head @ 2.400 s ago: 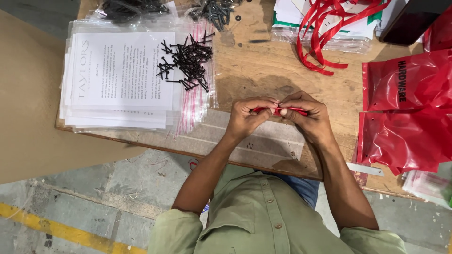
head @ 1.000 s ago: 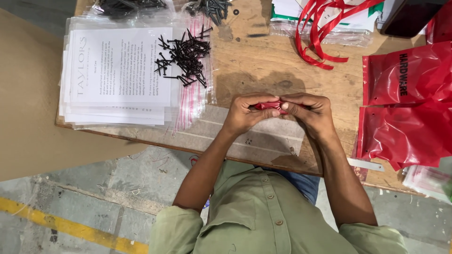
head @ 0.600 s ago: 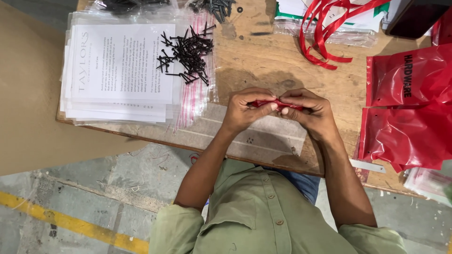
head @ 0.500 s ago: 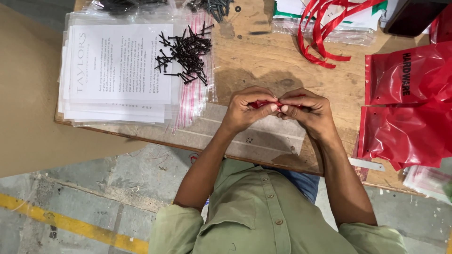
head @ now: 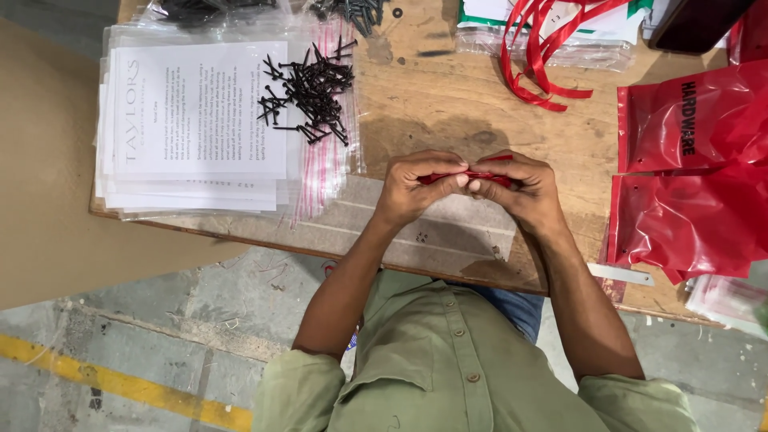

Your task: Placing hardware components like screws into red bags and tying them with red ribbons.

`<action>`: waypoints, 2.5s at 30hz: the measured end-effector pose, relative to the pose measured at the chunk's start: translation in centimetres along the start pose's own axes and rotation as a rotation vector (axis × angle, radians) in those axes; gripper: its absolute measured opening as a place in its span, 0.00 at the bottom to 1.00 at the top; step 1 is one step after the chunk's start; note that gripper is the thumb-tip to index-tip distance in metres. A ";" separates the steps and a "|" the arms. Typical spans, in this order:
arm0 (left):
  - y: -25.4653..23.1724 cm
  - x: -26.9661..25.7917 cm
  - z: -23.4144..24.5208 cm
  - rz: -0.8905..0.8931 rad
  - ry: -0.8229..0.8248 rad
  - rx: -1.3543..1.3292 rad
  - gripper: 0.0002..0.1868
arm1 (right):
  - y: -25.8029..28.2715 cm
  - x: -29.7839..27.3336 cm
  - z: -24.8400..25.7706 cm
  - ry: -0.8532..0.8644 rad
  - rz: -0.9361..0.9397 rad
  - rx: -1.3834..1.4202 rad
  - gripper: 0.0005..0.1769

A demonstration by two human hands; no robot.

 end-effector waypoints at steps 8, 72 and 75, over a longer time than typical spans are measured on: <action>-0.1 0.3 -0.1 0.016 0.026 -0.005 0.07 | 0.3 0.1 0.2 -0.008 0.009 0.007 0.12; -8.8 -15.4 10.0 0.322 -0.595 -0.190 0.14 | -0.5 -2.8 -5.9 0.031 -0.054 0.197 0.17; -14.2 -18.8 15.0 0.250 -0.880 0.662 0.11 | 0.8 -5.7 -8.7 0.180 -0.059 -0.008 0.13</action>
Point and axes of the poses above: each hand's wrist, its own x-axis towards the middle knuckle, its own z-axis out of the back of the hand, y = z × x, the point moved 5 cm from there along x, towards the middle knuckle, and after that the axes turned 12 degrees about x, right-handed, at the moved point
